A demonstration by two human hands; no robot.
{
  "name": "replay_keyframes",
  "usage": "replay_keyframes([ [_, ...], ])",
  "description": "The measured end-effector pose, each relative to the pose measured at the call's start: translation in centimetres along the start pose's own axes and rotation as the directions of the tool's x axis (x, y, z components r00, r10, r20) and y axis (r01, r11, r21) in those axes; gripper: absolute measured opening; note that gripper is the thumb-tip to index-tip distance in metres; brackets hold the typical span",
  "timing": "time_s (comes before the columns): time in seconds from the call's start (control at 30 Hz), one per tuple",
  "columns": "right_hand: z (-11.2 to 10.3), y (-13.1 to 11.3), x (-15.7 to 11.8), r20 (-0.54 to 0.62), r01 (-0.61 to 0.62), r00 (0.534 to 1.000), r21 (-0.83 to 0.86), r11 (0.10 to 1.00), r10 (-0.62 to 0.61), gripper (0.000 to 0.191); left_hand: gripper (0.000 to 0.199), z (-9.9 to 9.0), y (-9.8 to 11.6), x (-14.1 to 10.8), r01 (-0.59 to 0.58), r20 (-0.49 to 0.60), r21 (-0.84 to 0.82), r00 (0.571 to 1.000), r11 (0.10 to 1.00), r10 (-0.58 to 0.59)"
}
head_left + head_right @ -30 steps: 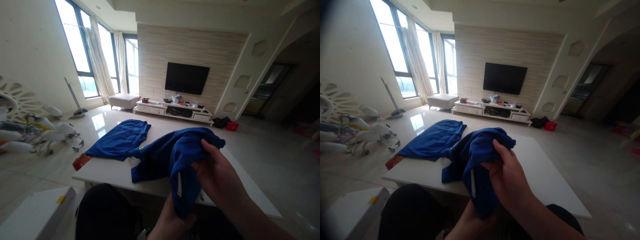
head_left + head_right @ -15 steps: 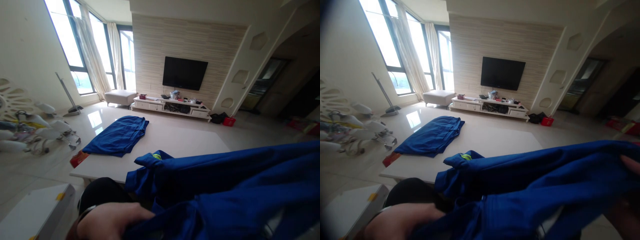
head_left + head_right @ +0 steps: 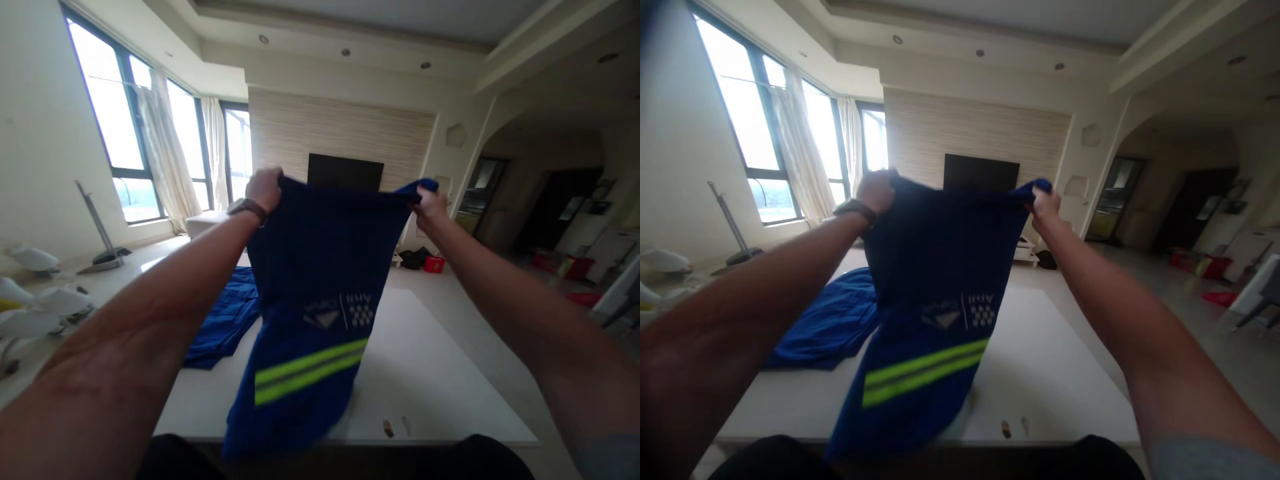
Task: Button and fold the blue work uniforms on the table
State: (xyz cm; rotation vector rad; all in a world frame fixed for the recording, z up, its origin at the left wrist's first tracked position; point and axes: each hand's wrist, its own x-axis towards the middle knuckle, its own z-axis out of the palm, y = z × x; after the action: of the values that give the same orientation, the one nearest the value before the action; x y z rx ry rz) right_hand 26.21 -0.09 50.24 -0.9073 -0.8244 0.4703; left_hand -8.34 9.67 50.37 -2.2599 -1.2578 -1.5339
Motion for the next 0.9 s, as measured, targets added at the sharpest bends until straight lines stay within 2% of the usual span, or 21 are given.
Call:
replay_keyframes([
  [0.03,0.2,-1.8,1.8,0.013,0.068,0.998,0.045,0.997,-0.069,0.012,0.031,-1.4,0.7,2.5,-0.003,-0.073,0.036,0.997,0.999,0.006],
  [0.07,0.1,-3.4,3.5,-0.061,0.226,0.973,0.105,0.968,-0.221,0.021,0.036,-2.9,1.3,4.6,-0.030,-0.152,0.081,0.987,0.996,0.042],
  [0.1,-0.3,-4.6,5.1,-0.007,0.322,0.946,0.124,0.939,-0.323,0.020,0.038,-4.1,1.6,6.1,-0.141,-0.239,0.188,0.954,0.972,0.184],
  [0.13,-0.9,-5.5,6.5,0.003,0.388,0.920,0.121,0.913,-0.392,0.025,0.033,-5.1,1.8,7.1,-0.195,-0.282,0.251,0.922,0.948,0.265],
  [0.2,-2.4,-6.0,8.4,0.038,0.472,0.875,0.147,0.869,-0.482,0.031,0.036,-6.0,1.9,7.5,-0.297,-0.256,0.352,0.882,0.888,0.396],
  [0.23,-3.2,-5.6,8.7,0.060,0.472,0.871,0.173,0.864,-0.488,0.029,0.038,-5.8,1.8,6.8,-0.332,-0.212,0.376,0.878,0.865,0.429],
  [0.33,-5.9,-2.7,6.8,0.060,0.389,0.909,0.227,0.893,-0.412,0.014,0.041,-3.8,1.4,1.7,-0.388,-0.060,0.363,0.897,0.847,0.437],
  [0.37,-7.1,-1.2,5.4,0.010,0.359,0.929,0.213,0.909,-0.369,0.014,0.041,-2.7,1.3,-0.9,-0.377,-0.025,0.329,0.913,0.866,0.407],
  [0.4,-8.5,0.5,3.9,-0.099,0.333,0.942,0.171,0.927,-0.320,0.013,0.042,-1.6,1.1,-3.9,-0.372,0.027,0.273,0.925,0.887,0.380],
  [0.43,-10.2,2.4,2.1,-0.146,0.293,0.951,0.147,0.945,-0.273,0.007,0.043,-0.4,0.8,-7.2,-0.378,0.097,0.211,0.926,0.901,0.366],
  [0.47,-12.2,4.6,0.3,-0.173,0.260,0.956,0.129,0.957,-0.236,0.012,0.043,0.8,0.5,-10.8,-0.399,0.187,0.162,0.911,0.903,0.368],
  [0.53,-17.4,9.2,-3.7,-0.198,0.096,0.976,0.036,0.995,-0.087,0.016,0.048,3.2,-0.1,-18.5,-0.453,0.384,0.099,0.839,0.886,0.386],
  [0.6,-23.5,13.7,-7.8,-0.224,-0.106,0.972,-0.156,0.982,0.069,0.019,0.056,5.3,-0.9,-26.2,-0.445,0.577,-0.024,0.725,0.895,0.376],
  [0.63,-26.6,15.6,-9.9,-0.194,-0.234,0.964,-0.294,0.927,0.182,0.020,0.059,6.2,-1.2,-29.8,-0.407,0.653,-0.073,0.671,0.911,0.352],
  [0.67,-29.5,17.1,-11.9,-0.126,-0.351,0.935,-0.456,0.818,0.331,0.021,0.062,6.9,-1.6,-33.1,-0.359,0.716,-0.124,0.613,0.925,0.334],
  [0.7,-32.1,18.2,-13.8,-0.046,-0.409,0.874,-0.607,0.682,0.484,0.023,0.062,7.5,-2.0,-35.9,-0.300,0.776,-0.185,0.540,0.936,0.327],
  [0.77,-35.9,19.3,-16.8,0.069,-0.372,0.687,-0.821,0.432,0.724,0.029,0.056,8.4,-2.8,-39.7,-0.145,0.877,-0.277,0.367,0.950,0.311],
  [0.8,-36.9,19.5,-17.8,0.112,-0.283,0.598,-0.897,0.339,0.794,0.032,0.049,8.6,-3.2,-40.8,-0.067,0.912,-0.291,0.284,0.955,0.297],
  [0.83,-37.4,19.5,-18.4,0.144,-0.173,0.531,-0.946,0.273,0.835,0.035,0.040,8.8,-3.6,-41.3,-0.002,0.934,-0.288,0.221,0.958,0.281],
  [0.87,-37.3,19.6,-18.7,0.175,-0.057,0.503,-0.970,0.235,0.846,0.037,0.033,9.0,-4.1,-41.3,0.048,0.947,-0.277,0.186,0.960,0.264],
  [0.9,-36.9,19.8,-18.7,0.217,0.050,0.506,-0.974,0.222,0.835,0.037,0.030,9.4,-4.5,-41.0,0.083,0.953,-0.266,0.176,0.960,0.248],
])
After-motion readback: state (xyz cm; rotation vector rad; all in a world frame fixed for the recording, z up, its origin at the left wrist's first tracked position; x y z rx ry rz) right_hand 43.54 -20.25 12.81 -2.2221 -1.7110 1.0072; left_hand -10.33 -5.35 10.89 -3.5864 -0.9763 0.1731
